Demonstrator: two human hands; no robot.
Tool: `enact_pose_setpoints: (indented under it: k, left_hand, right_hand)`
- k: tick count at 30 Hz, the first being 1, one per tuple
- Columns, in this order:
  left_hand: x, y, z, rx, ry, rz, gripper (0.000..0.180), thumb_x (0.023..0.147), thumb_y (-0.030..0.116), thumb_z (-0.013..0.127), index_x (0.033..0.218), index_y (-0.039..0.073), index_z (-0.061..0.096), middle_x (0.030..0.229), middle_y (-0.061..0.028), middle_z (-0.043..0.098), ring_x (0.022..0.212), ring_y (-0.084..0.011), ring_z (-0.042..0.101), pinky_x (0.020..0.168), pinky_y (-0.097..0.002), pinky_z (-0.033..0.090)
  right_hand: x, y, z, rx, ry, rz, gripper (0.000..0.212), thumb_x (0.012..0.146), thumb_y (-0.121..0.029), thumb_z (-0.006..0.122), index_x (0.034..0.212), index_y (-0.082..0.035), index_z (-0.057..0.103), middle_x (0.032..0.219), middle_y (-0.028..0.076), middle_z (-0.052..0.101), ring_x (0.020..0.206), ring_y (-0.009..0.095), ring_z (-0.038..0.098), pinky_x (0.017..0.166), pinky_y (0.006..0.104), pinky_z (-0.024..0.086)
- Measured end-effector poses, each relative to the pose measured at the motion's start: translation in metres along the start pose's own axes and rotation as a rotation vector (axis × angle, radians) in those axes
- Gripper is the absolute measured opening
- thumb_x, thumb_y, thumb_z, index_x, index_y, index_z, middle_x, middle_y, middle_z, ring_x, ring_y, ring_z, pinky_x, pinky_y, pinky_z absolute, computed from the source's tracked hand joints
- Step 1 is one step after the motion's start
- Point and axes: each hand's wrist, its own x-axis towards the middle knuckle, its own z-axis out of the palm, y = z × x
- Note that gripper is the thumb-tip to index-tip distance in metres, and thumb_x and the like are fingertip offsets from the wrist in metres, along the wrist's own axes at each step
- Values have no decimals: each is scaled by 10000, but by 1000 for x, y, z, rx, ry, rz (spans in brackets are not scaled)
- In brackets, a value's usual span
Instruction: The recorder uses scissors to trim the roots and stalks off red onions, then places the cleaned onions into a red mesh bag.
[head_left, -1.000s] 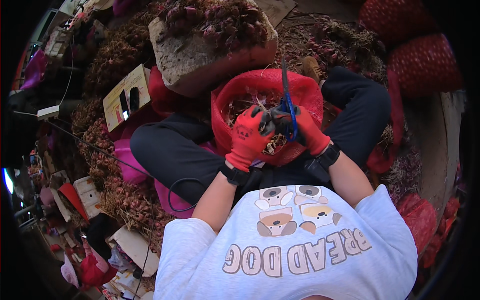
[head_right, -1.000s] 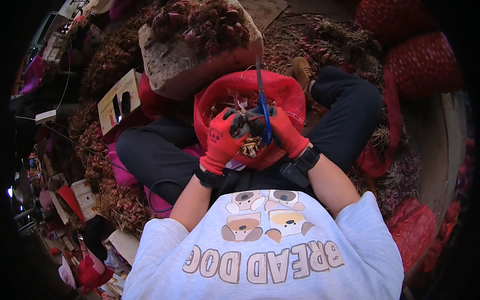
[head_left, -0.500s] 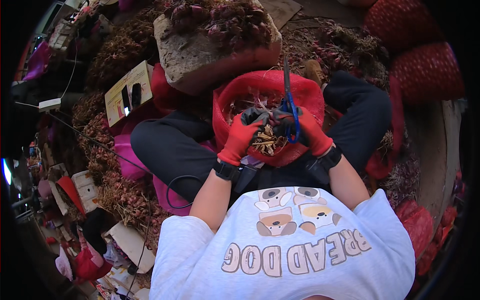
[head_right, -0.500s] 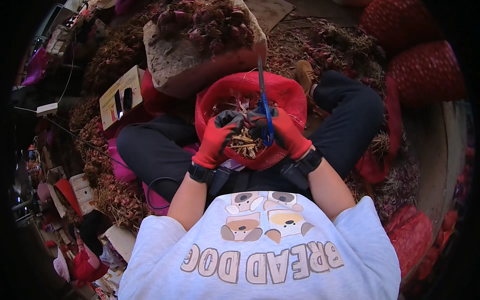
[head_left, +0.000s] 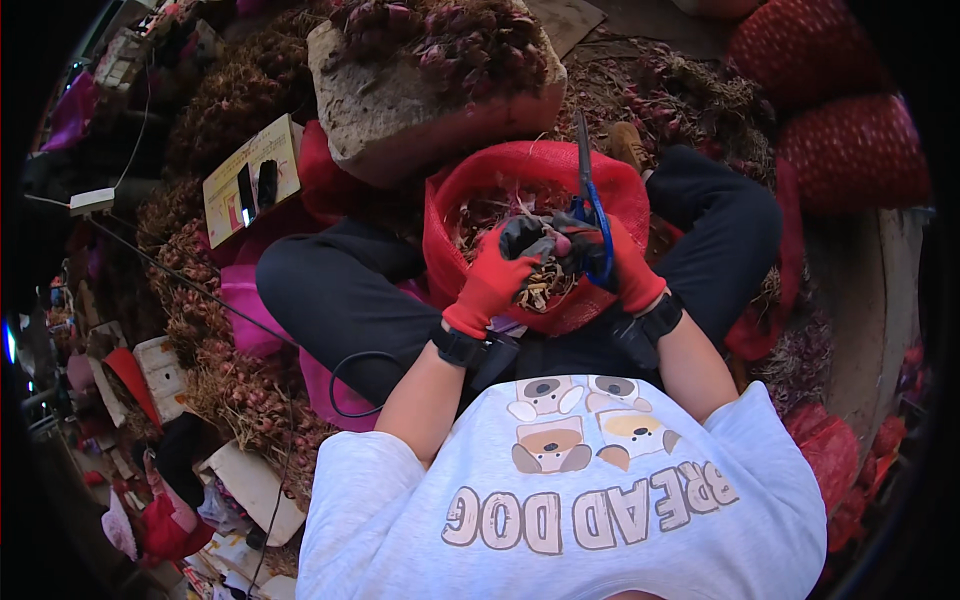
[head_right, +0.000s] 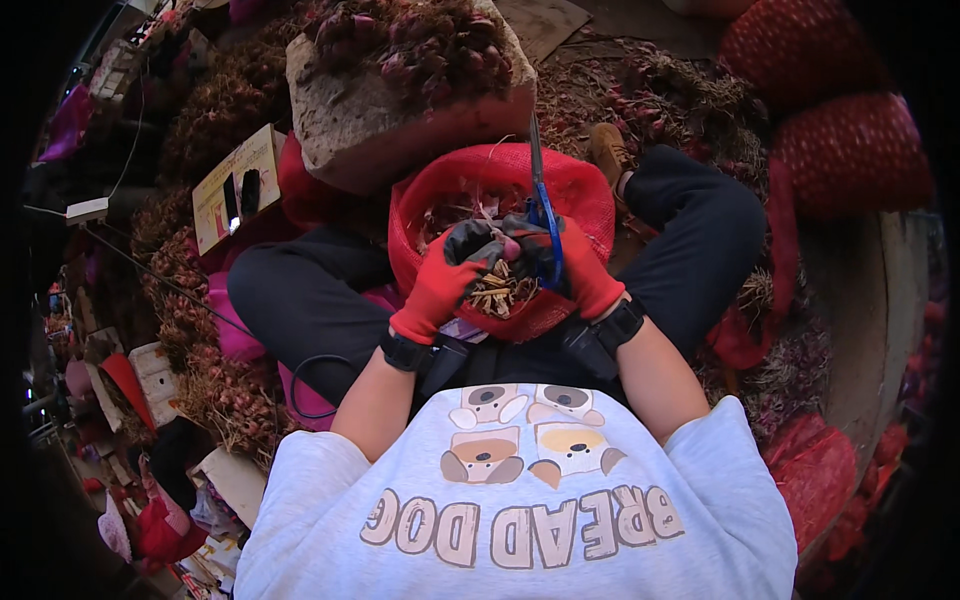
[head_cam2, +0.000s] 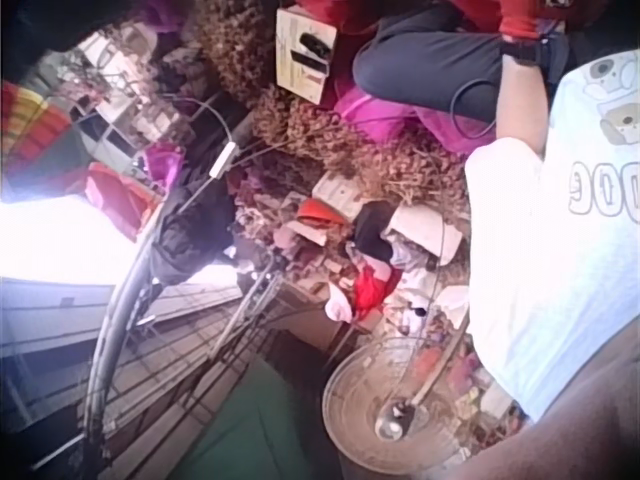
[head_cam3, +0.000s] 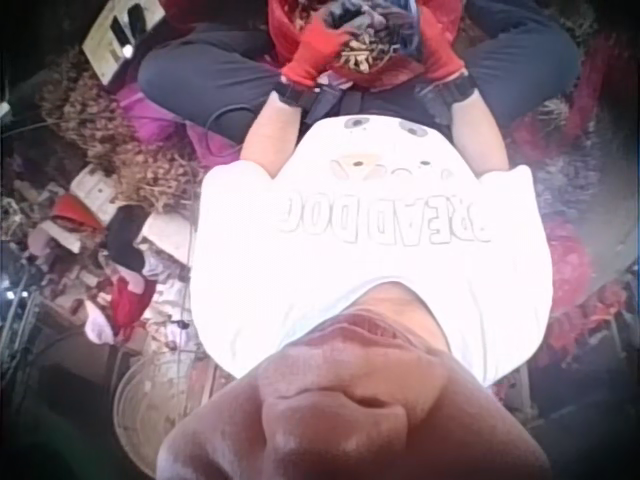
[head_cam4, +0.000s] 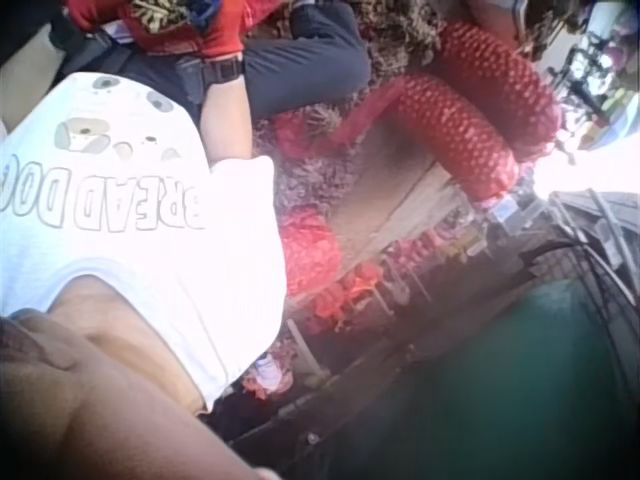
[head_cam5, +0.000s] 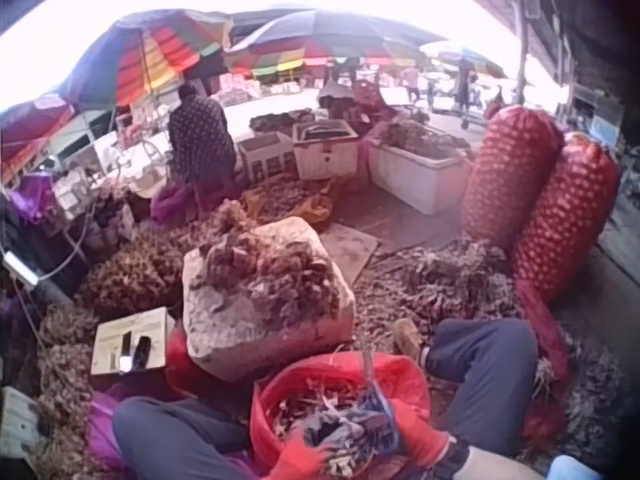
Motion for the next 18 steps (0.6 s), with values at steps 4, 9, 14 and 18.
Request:
enact_pose_setpoints:
  k: [4, 9, 14, 18]
  left_hand:
    - [-2, -10, 8, -90, 104, -6, 296, 825, -8, 606, 1114, 9, 543, 1061, -47, 607, 979, -120, 576, 859, -267, 469]
    - [3, 16, 7, -422, 84, -125, 349, 830, -9, 598, 1170, 10, 521, 1081, -64, 611, 1000, -133, 575, 874, -279, 467]
    - [1, 36, -8, 6, -112, 40, 310, 821, -4, 611, 1127, -1, 560, 1067, -81, 633, 962, -125, 586, 856, -276, 472]
    - [2, 35, -16, -100, -165, -90, 238, 816, 15, 624, 1050, -9, 587, 996, -70, 648, 920, -131, 598, 832, -273, 473]
  right_hand:
    - [1, 0, 7, 83, 12, 76, 297, 870, -202, 614, 1077, 10, 595, 913, 38, 618, 793, 106, 616, 673, 220, 506]
    - [-2, -18, 15, 212, 14, 281, 278, 904, -207, 569, 1091, -2, 563, 875, 28, 610, 709, 79, 589, 585, 196, 478]
    - [3, -19, 13, 353, -147, 353, 254, 914, -228, 559, 1056, -17, 566, 822, 14, 591, 632, 53, 559, 525, 182, 444]
    - [1, -6, 6, 261, -130, 358, 274, 893, -223, 595, 1068, -14, 573, 845, 25, 609, 639, 46, 555, 545, 176, 442]
